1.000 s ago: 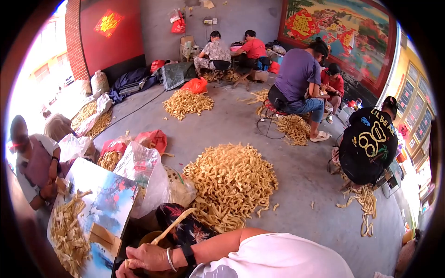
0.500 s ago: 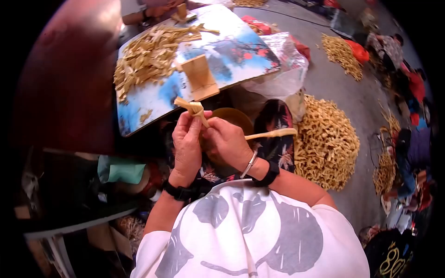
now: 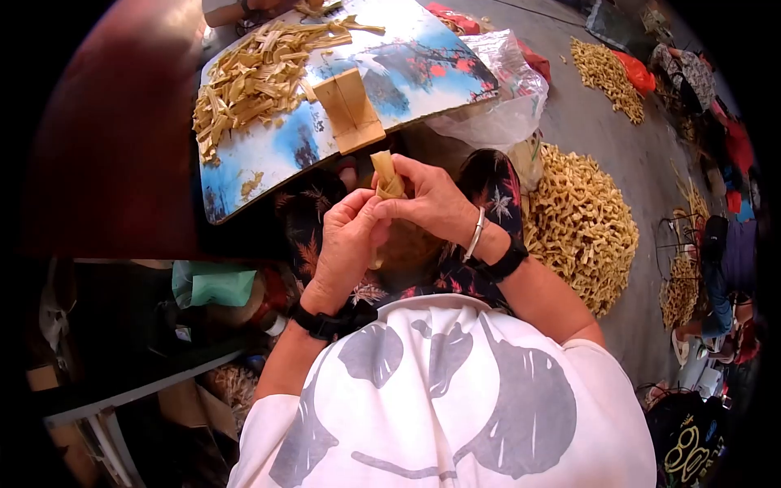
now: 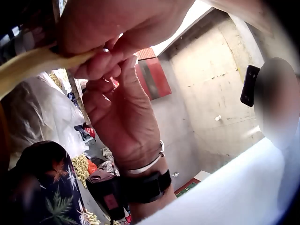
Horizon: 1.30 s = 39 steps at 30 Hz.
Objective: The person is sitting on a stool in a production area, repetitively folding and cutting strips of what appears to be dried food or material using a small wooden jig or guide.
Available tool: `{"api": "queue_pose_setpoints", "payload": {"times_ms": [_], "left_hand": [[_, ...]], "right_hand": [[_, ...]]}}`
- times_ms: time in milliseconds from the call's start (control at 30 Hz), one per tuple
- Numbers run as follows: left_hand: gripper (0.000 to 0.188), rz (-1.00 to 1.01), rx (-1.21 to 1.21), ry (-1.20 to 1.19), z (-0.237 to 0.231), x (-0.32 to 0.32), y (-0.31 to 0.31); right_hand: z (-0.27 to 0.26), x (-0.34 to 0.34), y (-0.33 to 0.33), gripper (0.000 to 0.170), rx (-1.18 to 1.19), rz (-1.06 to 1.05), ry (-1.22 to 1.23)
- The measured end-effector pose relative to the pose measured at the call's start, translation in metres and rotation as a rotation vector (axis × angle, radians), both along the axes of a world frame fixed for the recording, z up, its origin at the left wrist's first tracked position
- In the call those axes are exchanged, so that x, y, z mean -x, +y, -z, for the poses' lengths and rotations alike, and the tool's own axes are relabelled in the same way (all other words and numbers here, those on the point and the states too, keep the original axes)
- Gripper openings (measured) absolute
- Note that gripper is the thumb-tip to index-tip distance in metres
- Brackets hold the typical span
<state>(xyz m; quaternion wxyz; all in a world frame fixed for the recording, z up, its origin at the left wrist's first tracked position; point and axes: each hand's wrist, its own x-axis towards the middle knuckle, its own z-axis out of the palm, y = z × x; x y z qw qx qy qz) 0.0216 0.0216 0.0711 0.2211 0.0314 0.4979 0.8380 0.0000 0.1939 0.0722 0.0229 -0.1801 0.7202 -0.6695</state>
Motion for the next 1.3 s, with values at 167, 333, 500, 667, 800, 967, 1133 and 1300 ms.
{"api": "queue_pose_setpoints", "payload": {"times_ms": [167, 333, 500, 667, 800, 967, 1133, 1300], "left_hand": [[0.011, -0.073, 0.079, -0.035, -0.002, -0.011, -0.003], [0.013, -0.049, 0.238, 0.02, 0.002, -0.013, 0.003], [0.016, -0.013, 0.309, -0.022, -0.003, -0.02, -0.004], [0.018, 0.042, 0.19, -0.104, -0.002, -0.021, -0.009], [0.018, 0.035, 0.256, -0.123, -0.005, -0.019, -0.006], [0.02, -0.053, 0.481, 0.195, 0.002, -0.024, -0.005], [0.019, -0.077, 0.535, 0.248, 0.002, -0.019, -0.008], [0.016, -0.111, 0.564, 0.232, -0.004, 0.036, -0.023]], "right_hand": [[-0.003, -0.01, 0.012, 0.028, -0.24, 0.16, -0.075], [0.016, -0.016, 0.002, 0.022, 0.146, 0.042, -0.221], [0.028, -0.016, 0.005, 0.016, 0.087, 0.137, -0.167], [0.019, -0.023, 0.0, 0.013, 0.341, 0.15, -0.4], [0.017, -0.024, -0.009, 0.013, 0.526, 0.025, -0.528], [0.023, -0.014, -0.017, 0.012, 0.605, 0.122, -0.557], [0.039, 0.002, -0.032, 0.015, 0.666, 0.241, -0.593], [0.013, 0.035, -0.013, 0.018, 0.491, 0.127, -0.508]]}}
